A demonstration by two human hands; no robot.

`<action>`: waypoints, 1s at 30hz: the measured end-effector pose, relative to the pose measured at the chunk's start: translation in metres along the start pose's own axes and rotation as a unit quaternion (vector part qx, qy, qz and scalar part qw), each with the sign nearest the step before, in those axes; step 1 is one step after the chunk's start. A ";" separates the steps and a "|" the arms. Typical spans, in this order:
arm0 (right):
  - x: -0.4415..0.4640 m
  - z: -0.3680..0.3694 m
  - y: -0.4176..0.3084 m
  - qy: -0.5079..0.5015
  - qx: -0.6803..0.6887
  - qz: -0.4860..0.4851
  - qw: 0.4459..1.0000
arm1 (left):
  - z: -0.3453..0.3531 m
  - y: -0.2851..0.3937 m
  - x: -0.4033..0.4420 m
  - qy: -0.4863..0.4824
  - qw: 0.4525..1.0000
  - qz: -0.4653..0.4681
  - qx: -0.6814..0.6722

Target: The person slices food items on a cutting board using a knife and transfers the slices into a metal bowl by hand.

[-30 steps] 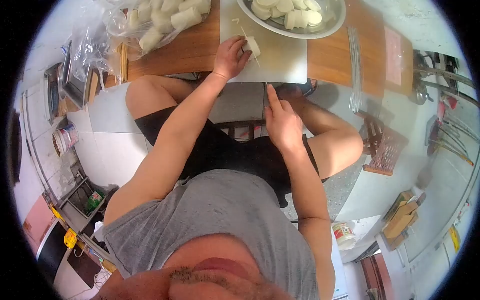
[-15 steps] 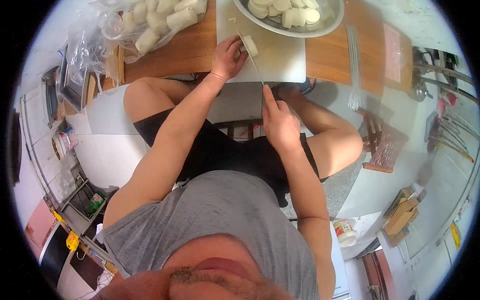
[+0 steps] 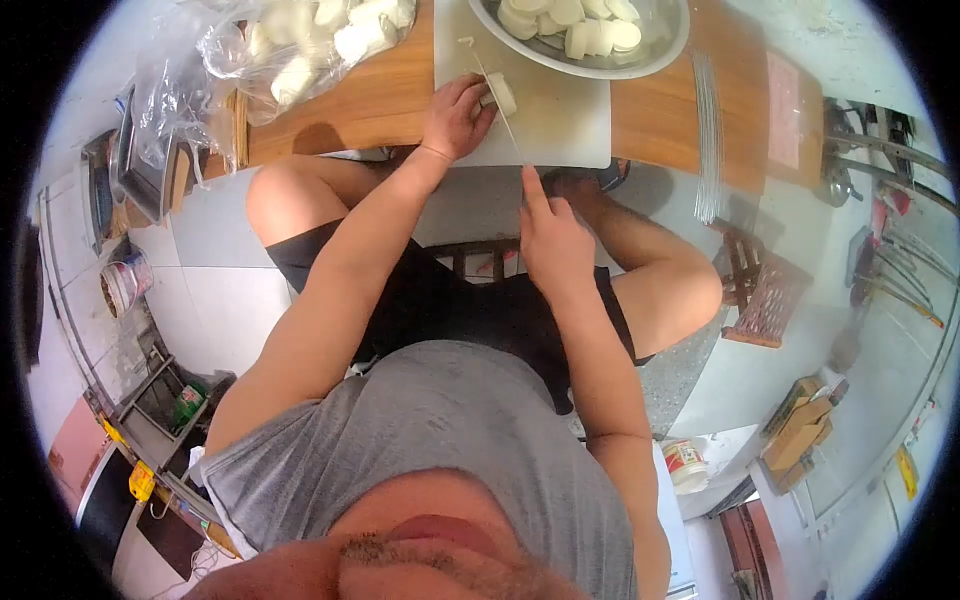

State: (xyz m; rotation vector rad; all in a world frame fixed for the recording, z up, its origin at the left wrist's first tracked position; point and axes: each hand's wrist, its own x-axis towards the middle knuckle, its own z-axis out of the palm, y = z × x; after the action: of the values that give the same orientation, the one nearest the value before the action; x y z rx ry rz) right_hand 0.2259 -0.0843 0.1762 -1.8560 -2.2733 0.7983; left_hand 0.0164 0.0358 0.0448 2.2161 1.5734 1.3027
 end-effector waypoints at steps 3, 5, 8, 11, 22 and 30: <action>0.000 0.000 0.003 -0.012 -0.007 0.008 1.000 | -0.001 0.000 0.001 -0.002 1.000 0.015 -0.020; 0.006 -0.002 -0.002 -0.031 -0.017 0.020 0.999 | 0.004 -0.004 -0.003 0.006 1.000 0.023 -0.021; 0.034 -0.008 -0.016 -0.045 -0.003 0.040 0.998 | 0.004 -0.005 -0.002 0.010 0.999 0.033 -0.018; 0.021 -0.008 -0.007 -0.040 -0.005 0.026 0.999 | 0.003 -0.005 0.001 0.011 0.999 0.030 -0.025; 0.037 0.007 -0.004 -0.011 0.005 0.008 1.000 | 0.009 -0.008 -0.004 0.016 0.999 0.023 -0.024; 0.049 0.009 -0.004 -0.042 0.012 0.033 0.998 | 0.007 -0.008 -0.007 -0.003 0.999 0.026 -0.025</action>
State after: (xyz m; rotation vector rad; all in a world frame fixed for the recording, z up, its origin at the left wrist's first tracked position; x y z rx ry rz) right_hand 0.2066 -0.0416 0.1587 -1.9320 -2.2515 0.9258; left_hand 0.0155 0.0360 0.0321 2.2422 1.4748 1.3320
